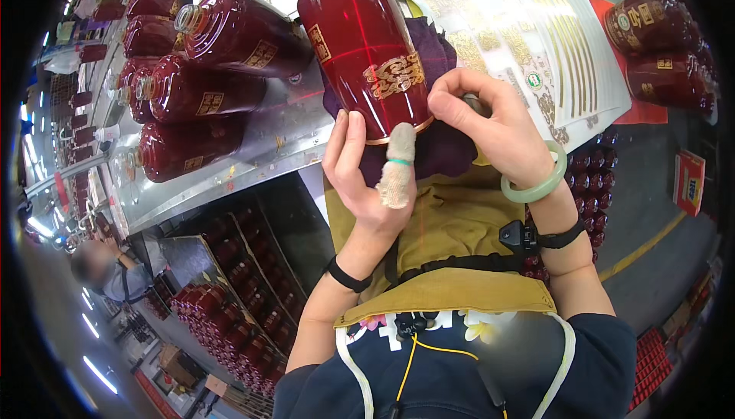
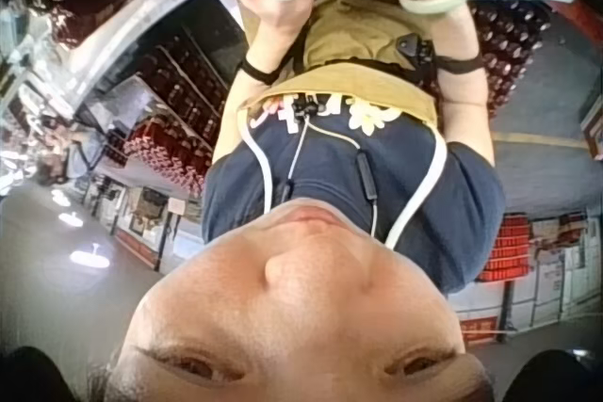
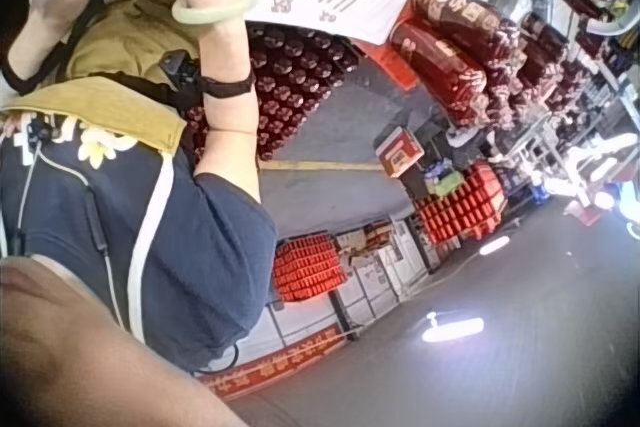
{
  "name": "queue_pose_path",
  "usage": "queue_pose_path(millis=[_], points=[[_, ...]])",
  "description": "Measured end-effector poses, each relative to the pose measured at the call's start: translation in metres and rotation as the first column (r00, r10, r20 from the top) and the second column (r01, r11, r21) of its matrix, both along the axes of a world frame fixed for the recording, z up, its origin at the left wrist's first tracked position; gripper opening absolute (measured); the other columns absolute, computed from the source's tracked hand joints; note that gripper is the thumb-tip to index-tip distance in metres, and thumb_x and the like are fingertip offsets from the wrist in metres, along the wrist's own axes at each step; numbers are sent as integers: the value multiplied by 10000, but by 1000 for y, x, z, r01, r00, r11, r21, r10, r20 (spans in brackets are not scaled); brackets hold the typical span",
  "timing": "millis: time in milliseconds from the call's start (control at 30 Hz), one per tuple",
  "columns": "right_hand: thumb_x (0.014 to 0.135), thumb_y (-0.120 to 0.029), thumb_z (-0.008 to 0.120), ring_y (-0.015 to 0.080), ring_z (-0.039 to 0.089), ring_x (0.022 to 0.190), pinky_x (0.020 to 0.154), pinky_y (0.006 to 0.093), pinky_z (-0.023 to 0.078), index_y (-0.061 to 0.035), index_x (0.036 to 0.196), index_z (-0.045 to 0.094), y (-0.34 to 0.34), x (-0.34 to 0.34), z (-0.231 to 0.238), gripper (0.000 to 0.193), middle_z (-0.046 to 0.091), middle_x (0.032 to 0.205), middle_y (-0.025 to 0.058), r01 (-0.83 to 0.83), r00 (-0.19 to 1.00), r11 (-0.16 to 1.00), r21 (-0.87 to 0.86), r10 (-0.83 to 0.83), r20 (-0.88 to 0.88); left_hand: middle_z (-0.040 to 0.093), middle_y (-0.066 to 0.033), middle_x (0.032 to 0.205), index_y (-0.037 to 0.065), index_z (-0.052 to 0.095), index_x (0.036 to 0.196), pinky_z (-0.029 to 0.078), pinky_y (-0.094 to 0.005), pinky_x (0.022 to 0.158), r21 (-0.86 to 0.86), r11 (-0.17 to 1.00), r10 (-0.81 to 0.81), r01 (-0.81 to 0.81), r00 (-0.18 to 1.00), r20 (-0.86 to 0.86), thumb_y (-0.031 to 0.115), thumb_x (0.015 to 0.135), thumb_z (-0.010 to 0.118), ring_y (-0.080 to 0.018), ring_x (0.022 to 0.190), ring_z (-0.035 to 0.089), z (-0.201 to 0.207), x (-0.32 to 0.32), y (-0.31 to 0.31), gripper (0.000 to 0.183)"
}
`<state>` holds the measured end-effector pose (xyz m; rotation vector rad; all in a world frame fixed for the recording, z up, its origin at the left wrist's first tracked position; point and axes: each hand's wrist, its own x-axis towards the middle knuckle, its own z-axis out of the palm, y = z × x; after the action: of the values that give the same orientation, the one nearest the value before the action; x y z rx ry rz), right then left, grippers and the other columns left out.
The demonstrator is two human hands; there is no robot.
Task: Applying decorative labels and gold bands to red ceramic liquor bottles at a factory workstation.
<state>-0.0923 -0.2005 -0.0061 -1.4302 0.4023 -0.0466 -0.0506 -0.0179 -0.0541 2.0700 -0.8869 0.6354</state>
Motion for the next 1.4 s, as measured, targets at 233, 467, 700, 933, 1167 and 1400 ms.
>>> queue_pose_path(millis=[233,467,700,933,1167,1400], points=[[1055,-171,628,63,567,920,850,233,475,-16,1231,631,-5,-13,5,235,642,1043,-3,119,987,990,80,-127,99,446,-304,1425,-147,416,1447,450,-478,1102,207,973,91,-101,994,56,73,801,889,-421,1329,484,16,-7,-16,830],[1004,-42,660,81,601,996,900,247,493,6,1148,684,-4,-19,10,154,683,1044,21,299,926,954,-6,-289,243,386,-270,1489,-77,450,1486,407,-471,1142,83,990,126,-112,974,-190,-18,777,834,-435,1381,446,16,-17,-17,809],[937,-9,693,202,667,905,825,322,518,-4,1042,713,38,-11,4,107,690,963,105,306,917,920,-246,-216,336,509,-204,1514,10,617,1426,430,-455,1132,140,990,-29,24,999,34,17,717,850,-383,1358,537,35,22,-7,746],[909,-6,719,261,673,881,815,353,529,8,1008,704,37,-13,-6,101,670,949,134,359,907,885,-297,-256,335,599,-219,1452,-25,585,1441,467,-430,1103,-56,996,-83,73,977,-197,-4,762,844,-374,1320,595,22,32,8,727],[915,0,720,243,671,882,815,341,527,16,999,702,46,-12,2,87,669,944,127,348,909,901,-259,-256,329,573,-208,1505,-17,631,1400,435,-469,1152,146,981,-137,126,989,61,-107,719,753,-397,1389,547,35,36,-11,698],[925,0,711,223,665,875,820,335,526,21,1008,698,41,-15,-10,86,667,944,125,403,890,882,-247,-315,329,557,-225,1529,-43,563,1469,429,-420,1156,-1,999,-51,53,951,-305,-87,816,752,-334,1398,567,17,31,16,681]])
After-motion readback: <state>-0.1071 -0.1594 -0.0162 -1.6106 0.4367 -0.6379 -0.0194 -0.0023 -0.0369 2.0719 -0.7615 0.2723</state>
